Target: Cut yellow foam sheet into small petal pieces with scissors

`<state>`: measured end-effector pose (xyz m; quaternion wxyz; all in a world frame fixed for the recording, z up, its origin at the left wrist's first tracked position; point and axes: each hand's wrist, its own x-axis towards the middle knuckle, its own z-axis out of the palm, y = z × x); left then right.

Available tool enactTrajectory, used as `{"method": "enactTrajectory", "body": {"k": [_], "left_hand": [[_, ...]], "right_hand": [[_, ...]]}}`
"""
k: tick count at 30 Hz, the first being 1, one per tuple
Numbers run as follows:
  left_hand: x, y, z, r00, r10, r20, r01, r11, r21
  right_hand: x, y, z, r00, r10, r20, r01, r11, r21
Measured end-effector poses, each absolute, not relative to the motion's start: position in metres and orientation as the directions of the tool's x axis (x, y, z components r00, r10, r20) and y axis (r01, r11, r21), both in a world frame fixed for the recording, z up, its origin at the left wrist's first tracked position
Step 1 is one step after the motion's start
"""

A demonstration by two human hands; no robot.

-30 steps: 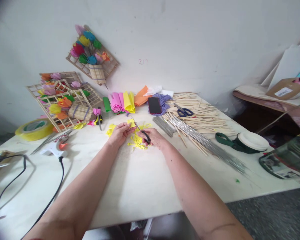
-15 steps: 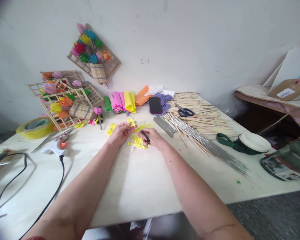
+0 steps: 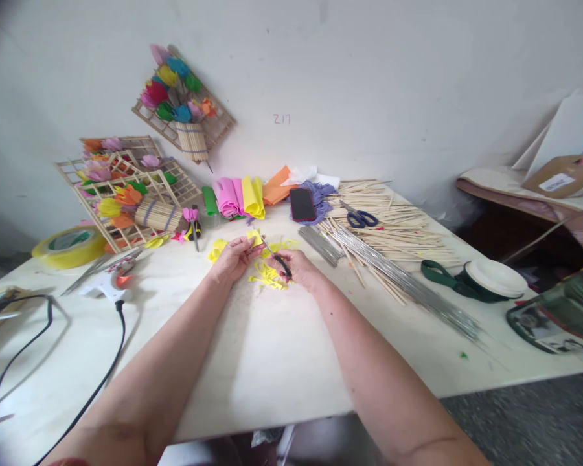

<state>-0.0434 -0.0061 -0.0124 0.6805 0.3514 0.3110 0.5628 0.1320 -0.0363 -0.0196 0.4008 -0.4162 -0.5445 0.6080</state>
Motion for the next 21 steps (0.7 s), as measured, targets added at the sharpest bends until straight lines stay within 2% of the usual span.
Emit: {"method": "enactTrajectory", "body": {"k": [21], "left_hand": [[-0.0427,-0.0074,-0.0099,0.174,0.984,-0.032,-0.6,0.131,0.789]], "right_hand": [[0.1294,-0.0418,-0.0129,-0.304,0.951,-0.053,-0.015,-0.06,-0.998]]}}
